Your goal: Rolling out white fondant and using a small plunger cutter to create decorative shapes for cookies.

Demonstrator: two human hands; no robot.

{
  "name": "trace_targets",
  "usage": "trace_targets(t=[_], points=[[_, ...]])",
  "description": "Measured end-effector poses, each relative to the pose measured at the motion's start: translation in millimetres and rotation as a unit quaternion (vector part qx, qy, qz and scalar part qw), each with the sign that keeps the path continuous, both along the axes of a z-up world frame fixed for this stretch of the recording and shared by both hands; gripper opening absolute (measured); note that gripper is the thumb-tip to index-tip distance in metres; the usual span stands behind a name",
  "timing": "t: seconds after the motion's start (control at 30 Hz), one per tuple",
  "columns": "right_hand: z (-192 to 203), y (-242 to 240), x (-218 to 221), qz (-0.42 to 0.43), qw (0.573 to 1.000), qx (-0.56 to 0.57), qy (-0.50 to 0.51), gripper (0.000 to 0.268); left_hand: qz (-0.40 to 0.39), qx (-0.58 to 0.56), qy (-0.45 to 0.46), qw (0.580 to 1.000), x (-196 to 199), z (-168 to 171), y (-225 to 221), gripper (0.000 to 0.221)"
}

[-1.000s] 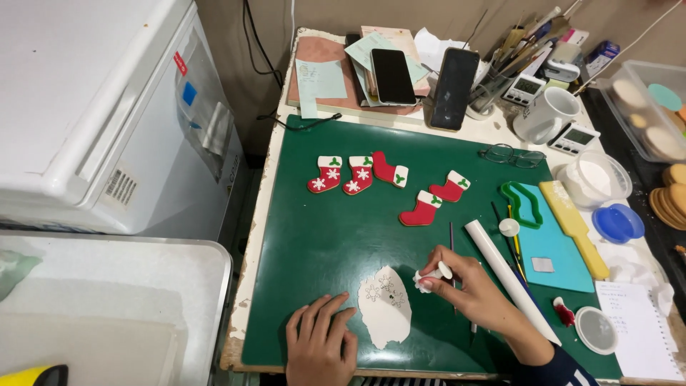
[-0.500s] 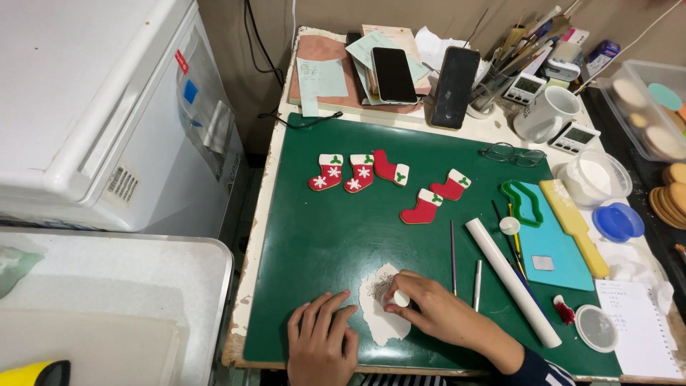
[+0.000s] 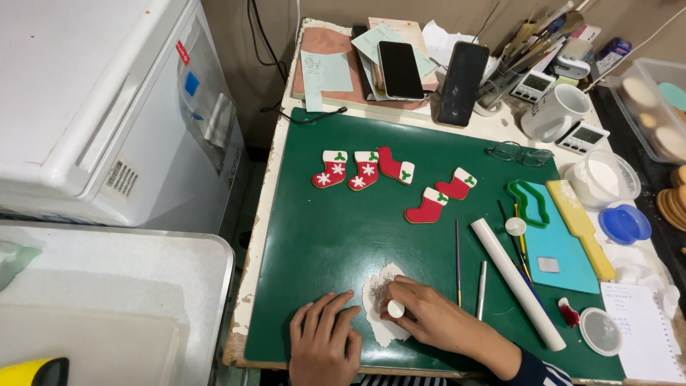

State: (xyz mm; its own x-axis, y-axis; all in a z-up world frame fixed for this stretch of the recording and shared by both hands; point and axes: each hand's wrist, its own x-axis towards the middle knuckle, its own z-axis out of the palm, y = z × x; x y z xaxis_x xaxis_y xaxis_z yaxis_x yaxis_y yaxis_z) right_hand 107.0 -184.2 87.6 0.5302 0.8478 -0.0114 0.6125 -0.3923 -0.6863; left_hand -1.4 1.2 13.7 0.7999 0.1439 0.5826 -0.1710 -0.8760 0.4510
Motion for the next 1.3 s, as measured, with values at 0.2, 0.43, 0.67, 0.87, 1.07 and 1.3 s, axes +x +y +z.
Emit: trace_targets(t=[0.2,0.43,0.67,0.87,1.07,1.3], points=[[6.7,4.4,2.2,0.003,1.0,0.006,0.02,0.007,-0.003,0.002,0.013,1.0,1.5,-6.7,-0.5,0.026],[9.5,8.0,0.8,0.017,0.999,0.016,0.046,0.018,-0.002,-0.001,0.014,1.0,0.5,-1.6,0.2,0.026],[2.4,5.5,-1.8,-0.012,0.999,-0.005,0.033,0.015,-0.003,-0.005,0.023,1.0,-0.8,-0.6,-0.5,0.026],[6.5,7.3,-2.3,-0.02,0.999,-0.007,0.046,0.015,0.0,-0.007,0.014,1.0,-1.0,1.7,-0.9,0.026],[4.7,7.0,-2.3,-0.018,0.998,-0.002,0.055,0.015,-0.002,-0.004,0.023,1.0,-2.0,-1.5,-0.5,0.027],[1.0,4.0,-4.9,-0.027,0.999,-0.003,0.043,0.014,-0.013,-0.001,0.011,1.0,-2.4,0.8,1.7,0.026]])
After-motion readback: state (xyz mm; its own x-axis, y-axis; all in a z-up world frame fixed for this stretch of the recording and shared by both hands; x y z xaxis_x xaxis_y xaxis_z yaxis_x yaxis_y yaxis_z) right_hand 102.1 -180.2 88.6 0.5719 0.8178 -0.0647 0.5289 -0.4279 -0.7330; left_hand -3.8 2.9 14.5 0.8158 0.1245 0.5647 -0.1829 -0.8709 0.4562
